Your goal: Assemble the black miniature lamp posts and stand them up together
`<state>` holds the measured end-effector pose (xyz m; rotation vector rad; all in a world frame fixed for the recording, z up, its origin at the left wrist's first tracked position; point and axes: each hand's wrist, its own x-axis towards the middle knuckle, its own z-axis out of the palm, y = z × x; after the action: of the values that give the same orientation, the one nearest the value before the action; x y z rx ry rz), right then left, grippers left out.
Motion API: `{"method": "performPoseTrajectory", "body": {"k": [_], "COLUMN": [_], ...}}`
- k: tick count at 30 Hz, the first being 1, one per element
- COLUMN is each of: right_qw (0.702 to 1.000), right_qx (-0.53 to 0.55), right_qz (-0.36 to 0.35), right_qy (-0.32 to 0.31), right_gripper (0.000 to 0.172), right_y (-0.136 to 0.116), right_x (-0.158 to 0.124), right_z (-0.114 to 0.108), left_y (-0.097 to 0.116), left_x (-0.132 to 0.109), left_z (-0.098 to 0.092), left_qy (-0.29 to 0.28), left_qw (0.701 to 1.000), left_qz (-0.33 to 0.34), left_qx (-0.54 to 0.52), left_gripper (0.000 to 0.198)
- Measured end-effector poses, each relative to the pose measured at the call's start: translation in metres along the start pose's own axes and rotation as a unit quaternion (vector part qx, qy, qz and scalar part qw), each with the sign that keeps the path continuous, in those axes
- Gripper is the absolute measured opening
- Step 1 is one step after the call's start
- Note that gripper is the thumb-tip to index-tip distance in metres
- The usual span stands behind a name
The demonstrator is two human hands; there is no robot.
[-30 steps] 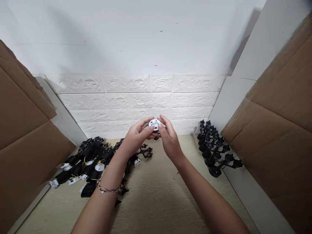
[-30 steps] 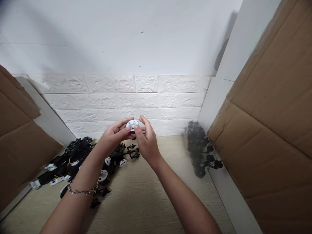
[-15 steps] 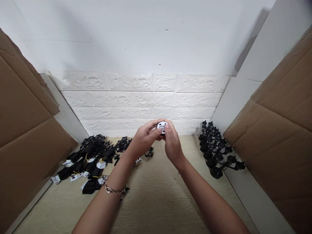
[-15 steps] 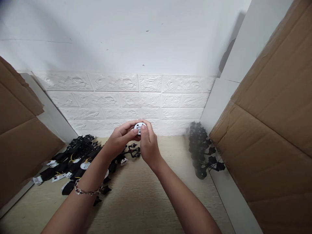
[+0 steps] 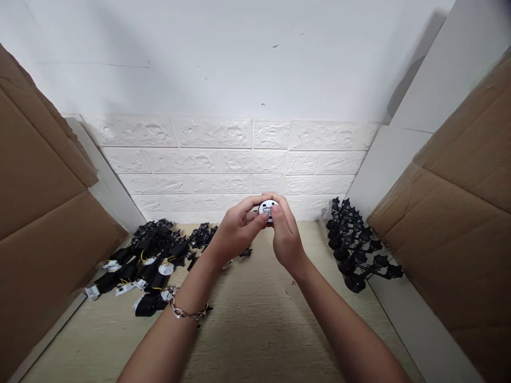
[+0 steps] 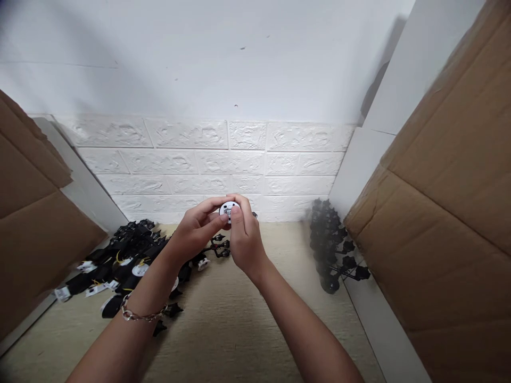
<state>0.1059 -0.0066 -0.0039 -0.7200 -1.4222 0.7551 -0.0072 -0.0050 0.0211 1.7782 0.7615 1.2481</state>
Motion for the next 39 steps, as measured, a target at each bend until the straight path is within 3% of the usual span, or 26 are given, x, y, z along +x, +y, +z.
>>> {"method": "performPoseTrajectory", "body": {"k": [8,11,16,19,24,28,33,39], "right_qw": [0.995,0.999,0.998,0.998,0.998,0.998,0.991,0.96], "right_qx": [-0.086,-0.049,0.008,0.036,0.038,0.053,0.128,0.246], "right_qz": [-0.047,-0.011,0.05,0.041,0.052,0.043,0.044,0.128], "right_qy": [0.011,0.014,0.044,0.034,0.023,0.007,0.004,0.023], "right_gripper": [0.026,0.025,0.028,0.029,0.03,0.029,0.028,0.035], "right_y": [-0.003,0.0,0.006,0.004,0.0,0.001,-0.002,0.001], "right_x": [0.003,0.006,0.007,0.004,-0.001,-0.003,-0.004,0.0], "right_z": [-0.004,-0.006,-0.007,-0.004,0.002,0.007,0.009,0.008], "left_y": [-0.011,-0.017,-0.016,-0.011,-0.007,-0.009,-0.01,-0.009], "left_x": [0.003,0.005,0.003,0.003,0.004,0.004,0.002,0.0], "left_z": [0.001,0.009,0.015,0.012,0.008,0.01,0.013,0.017], "left_qy": [-0.008,0.007,0.081,0.04,-0.048,-0.015,0.015,0.006], "left_qw": [1.0,0.999,0.995,0.996,0.986,0.977,0.985,0.993], "left_qz": [0.025,0.033,-0.048,-0.079,-0.122,-0.148,-0.116,-0.102], "left_qx": [-0.005,-0.02,0.03,0.033,-0.107,-0.155,-0.125,-0.058], "left_gripper": [0.036,0.034,0.05,0.054,0.052,0.061,0.059,0.056]}}
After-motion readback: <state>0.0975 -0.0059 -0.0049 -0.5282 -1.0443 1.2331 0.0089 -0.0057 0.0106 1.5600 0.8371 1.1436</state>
